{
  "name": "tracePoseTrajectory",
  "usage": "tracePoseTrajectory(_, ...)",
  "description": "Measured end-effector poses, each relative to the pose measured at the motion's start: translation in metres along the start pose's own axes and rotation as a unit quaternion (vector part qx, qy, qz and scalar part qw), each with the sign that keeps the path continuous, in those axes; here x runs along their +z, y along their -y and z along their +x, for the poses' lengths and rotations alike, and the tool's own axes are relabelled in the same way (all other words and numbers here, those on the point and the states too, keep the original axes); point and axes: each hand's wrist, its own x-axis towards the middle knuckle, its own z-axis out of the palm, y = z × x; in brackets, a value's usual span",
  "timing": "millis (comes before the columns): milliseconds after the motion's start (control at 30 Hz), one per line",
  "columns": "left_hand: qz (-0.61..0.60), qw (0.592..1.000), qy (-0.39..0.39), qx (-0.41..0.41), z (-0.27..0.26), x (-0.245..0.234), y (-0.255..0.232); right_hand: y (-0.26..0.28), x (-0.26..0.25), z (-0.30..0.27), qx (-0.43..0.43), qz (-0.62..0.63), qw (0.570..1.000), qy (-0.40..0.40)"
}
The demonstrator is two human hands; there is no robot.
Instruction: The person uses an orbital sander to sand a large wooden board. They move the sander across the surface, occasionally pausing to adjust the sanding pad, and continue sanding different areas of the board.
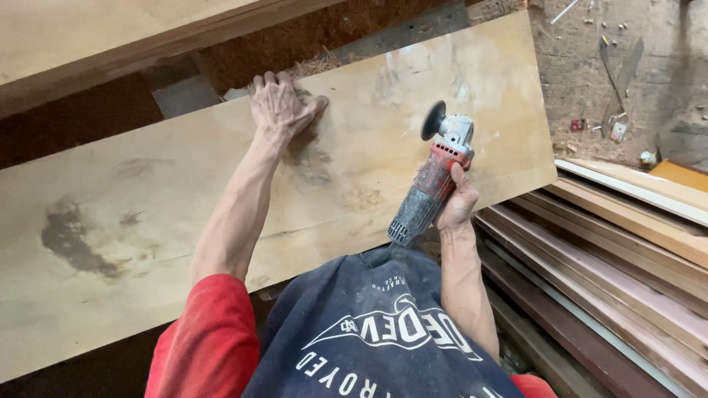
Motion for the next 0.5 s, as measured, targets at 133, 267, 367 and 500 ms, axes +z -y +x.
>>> tracePoseTrajectory(133,0.002,1.000,-0.004,0.000,-0.003,0.009,0.010,0.001,0.008,0.003,0.000,-0.009,0.999,0.035)
tracePoseTrajectory(267,0.082,0.935,-0.343,0.033,-0.040,0.012,-0.017,0.005,0.011,0.010,0.026,0.009,0.997,0.069)
tracePoseTrajectory(367,-0.209,0.976,-0.039,-0.036,-0.112,0.005,-0.084,0.008,0.016,0.011,0.038,-0.009,0.994,0.106)
tracePoseTrajectory(500,-0.495,0.850,0.177,-0.038,-0.197,-0.005,-0.176,0.013,0.019,0.014,0.048,-0.049,0.986,0.151)
